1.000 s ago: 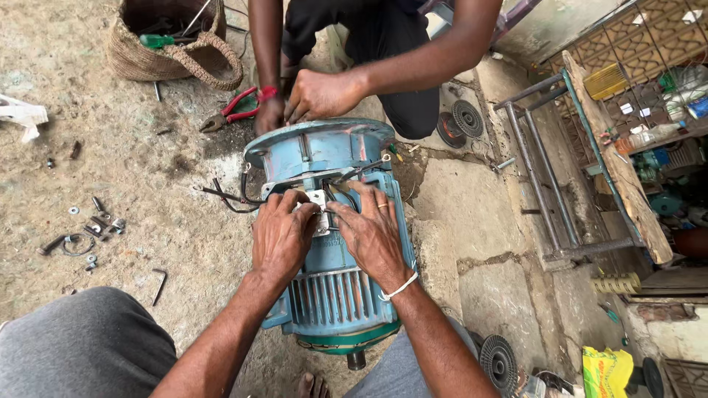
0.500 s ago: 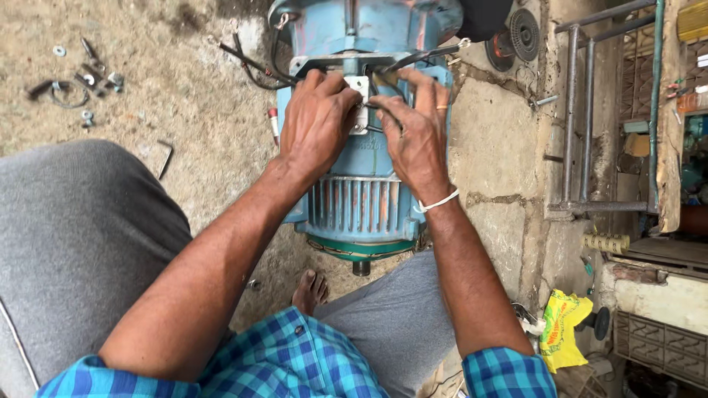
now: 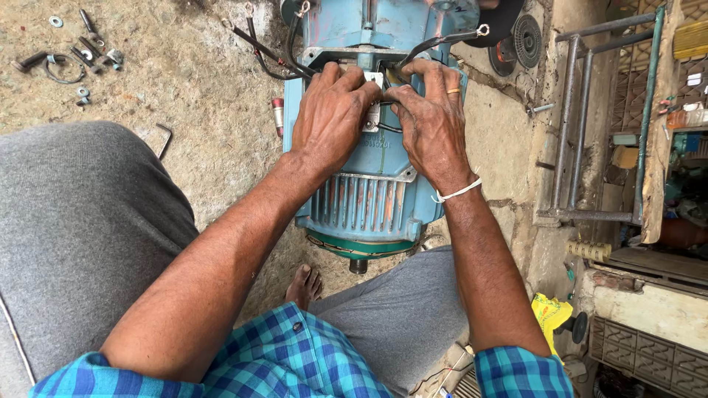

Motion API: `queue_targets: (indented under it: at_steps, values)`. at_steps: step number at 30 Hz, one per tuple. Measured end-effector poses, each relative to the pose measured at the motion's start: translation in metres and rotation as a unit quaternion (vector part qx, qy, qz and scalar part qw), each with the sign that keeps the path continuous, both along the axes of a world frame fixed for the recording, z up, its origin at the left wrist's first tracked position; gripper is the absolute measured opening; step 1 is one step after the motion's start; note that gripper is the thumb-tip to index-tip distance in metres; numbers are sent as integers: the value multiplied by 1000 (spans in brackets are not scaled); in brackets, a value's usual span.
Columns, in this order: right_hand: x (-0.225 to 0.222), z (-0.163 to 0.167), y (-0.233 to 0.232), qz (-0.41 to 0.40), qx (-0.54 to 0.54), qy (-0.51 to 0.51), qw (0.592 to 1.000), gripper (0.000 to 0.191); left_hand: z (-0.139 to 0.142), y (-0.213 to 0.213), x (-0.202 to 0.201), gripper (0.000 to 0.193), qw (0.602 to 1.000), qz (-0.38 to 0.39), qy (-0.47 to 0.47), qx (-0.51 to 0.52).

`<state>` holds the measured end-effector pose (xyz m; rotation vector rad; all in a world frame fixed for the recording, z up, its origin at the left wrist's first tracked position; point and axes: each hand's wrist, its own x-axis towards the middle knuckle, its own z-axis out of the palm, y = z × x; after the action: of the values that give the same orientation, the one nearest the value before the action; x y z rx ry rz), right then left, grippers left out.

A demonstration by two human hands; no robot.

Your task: The person is repairing an electric motor by connecting wires to the terminal block. They use a screwdriver to tighten the connections and handle the wires with their hands. The person is sitting on the ground with tools and parts scattered around.

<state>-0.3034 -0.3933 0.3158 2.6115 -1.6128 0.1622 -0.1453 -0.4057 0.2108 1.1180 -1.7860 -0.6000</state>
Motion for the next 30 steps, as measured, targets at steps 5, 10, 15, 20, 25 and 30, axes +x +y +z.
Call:
queue_targets:
  at_steps: [5,10,15,20,25,30]
  values:
    - [-3,6,-8,14,25,12,1000,24,3,0,0,16,1000,-5,-11,1]
    - [-1,-10,5,-25,-5,-31,999,22,2,1,-1,16,1000,6,-11,-12]
    - [-6,-17,13,-45,-12,-65,997,23,0,0,-2,15,1000,-1,-30,4]
    - [-6,-26,18,-125,-61,-113,984,16,-4,0,-5,15,999,13,-25,-23]
    - [-7,-36,13,-134,-62,-105,983,14,-7,-3,-5,16,1000,1,0,-23]
    - [-15,-42,11,-112,-80,-103,985,15,-11,-12,-7,17,1000,6,-16,-13]
